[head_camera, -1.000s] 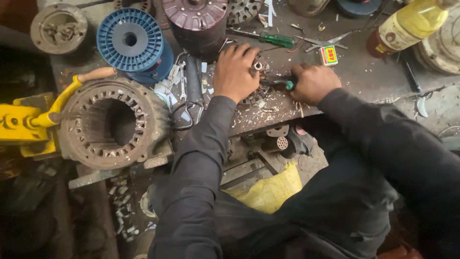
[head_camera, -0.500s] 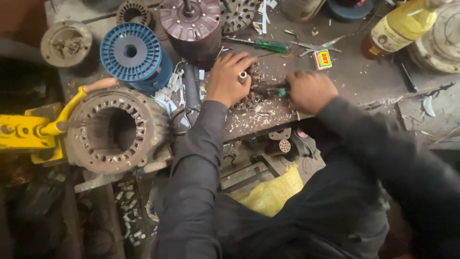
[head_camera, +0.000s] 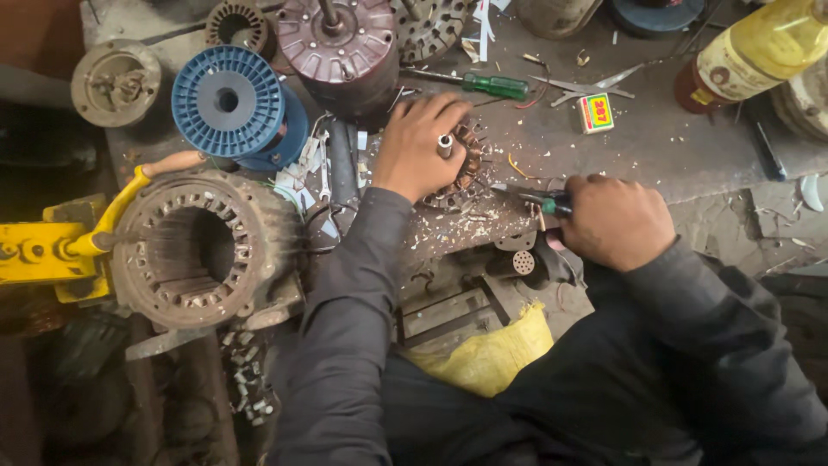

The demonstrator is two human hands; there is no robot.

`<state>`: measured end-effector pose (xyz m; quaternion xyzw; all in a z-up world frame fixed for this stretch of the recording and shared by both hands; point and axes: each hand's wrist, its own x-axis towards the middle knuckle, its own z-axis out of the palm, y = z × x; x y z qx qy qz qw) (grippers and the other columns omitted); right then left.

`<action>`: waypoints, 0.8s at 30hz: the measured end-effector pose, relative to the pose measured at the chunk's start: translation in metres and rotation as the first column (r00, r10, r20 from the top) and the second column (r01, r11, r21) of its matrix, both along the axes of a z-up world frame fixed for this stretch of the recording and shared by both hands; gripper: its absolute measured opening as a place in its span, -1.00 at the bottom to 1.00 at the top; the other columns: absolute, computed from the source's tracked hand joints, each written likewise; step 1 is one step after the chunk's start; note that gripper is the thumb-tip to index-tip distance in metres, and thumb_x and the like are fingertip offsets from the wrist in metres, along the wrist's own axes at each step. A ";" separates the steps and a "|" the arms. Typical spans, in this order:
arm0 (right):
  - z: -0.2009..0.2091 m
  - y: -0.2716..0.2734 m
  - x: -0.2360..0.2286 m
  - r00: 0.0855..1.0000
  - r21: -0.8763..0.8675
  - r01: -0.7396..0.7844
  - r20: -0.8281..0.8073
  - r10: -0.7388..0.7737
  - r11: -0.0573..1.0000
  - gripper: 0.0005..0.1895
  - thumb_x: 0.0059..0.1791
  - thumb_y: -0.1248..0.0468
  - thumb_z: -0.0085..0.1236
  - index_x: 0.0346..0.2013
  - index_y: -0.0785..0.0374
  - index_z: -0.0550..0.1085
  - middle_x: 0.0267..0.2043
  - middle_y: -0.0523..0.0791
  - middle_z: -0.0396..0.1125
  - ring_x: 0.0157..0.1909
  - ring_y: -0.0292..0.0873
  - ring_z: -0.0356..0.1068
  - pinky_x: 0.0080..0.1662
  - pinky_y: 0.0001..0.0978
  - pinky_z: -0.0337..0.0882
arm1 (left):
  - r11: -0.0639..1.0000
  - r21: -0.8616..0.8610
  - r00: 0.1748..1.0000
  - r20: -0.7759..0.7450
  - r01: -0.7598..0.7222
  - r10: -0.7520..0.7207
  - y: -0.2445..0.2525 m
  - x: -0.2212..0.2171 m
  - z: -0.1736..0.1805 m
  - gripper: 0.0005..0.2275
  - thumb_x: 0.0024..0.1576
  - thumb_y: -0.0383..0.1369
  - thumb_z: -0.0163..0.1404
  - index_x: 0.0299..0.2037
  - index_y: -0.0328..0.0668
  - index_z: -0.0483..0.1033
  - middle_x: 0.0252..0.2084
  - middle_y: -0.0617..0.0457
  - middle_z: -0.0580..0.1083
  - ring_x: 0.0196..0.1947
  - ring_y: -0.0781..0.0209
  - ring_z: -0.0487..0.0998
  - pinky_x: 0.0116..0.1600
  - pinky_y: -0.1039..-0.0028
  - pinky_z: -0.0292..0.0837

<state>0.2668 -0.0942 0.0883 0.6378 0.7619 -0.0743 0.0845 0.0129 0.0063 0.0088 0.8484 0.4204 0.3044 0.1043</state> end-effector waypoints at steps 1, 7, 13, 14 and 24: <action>-0.001 0.000 0.003 1.000 0.026 0.004 -0.019 -0.003 1.000 -0.61 -0.10 -0.04 0.20 -0.23 0.21 0.47 -0.22 0.03 0.48 -0.20 0.17 0.52 -0.20 0.04 0.51 | 1.000 0.015 0.999 -0.033 -0.022 0.022 0.002 0.001 0.000 -0.58 0.01 -0.34 0.08 0.13 -0.11 0.49 0.15 0.03 0.46 0.15 0.01 0.46 0.24 0.12 0.29; -0.009 0.000 0.007 0.986 0.045 0.107 -0.134 -0.101 0.993 -0.62 -0.08 0.06 0.17 -0.10 0.21 0.38 -0.21 0.04 0.47 -0.22 0.22 0.50 -0.22 0.09 0.47 | 0.986 -0.076 0.987 -0.072 -0.150 0.145 -0.004 0.002 0.000 -0.60 0.05 -0.27 0.14 0.12 -0.10 0.51 0.10 -0.11 0.41 0.14 -0.13 0.43 0.16 0.05 0.29; -0.010 0.002 0.006 0.935 -0.019 0.214 -0.284 -0.210 0.977 -0.53 -0.07 0.03 0.26 -0.06 0.23 0.31 -0.30 0.11 0.46 -0.25 0.26 0.48 -0.20 0.12 0.44 | 0.958 -0.282 0.992 0.093 -0.059 0.088 -0.011 -0.002 0.001 -0.51 0.06 -0.28 0.24 0.25 0.04 0.47 0.25 -0.06 0.38 0.27 -0.12 0.37 0.33 0.11 0.31; -0.011 0.003 0.007 0.912 0.024 0.211 -0.366 -0.188 0.977 -0.52 -0.07 0.05 0.28 -0.06 0.25 0.30 -0.29 0.10 0.46 -0.25 0.26 0.48 -0.20 0.11 0.44 | 0.961 -0.277 0.995 0.094 -0.012 0.039 -0.009 -0.003 0.001 -0.47 0.05 -0.29 0.27 0.27 0.06 0.46 0.28 0.00 0.39 0.32 -0.10 0.35 0.37 0.10 0.27; -0.022 0.017 0.007 0.808 0.221 0.232 -0.586 -0.061 0.947 -0.59 -0.03 0.06 0.39 -0.34 0.34 0.44 -0.31 0.09 0.37 -0.27 0.19 0.41 -0.21 0.00 0.38 | 0.964 -0.266 1.000 0.003 -0.017 0.019 -0.017 -0.010 0.019 -0.38 -0.02 -0.31 0.29 0.29 -0.04 0.36 0.33 -0.01 0.34 0.37 -0.08 0.29 0.39 0.07 0.14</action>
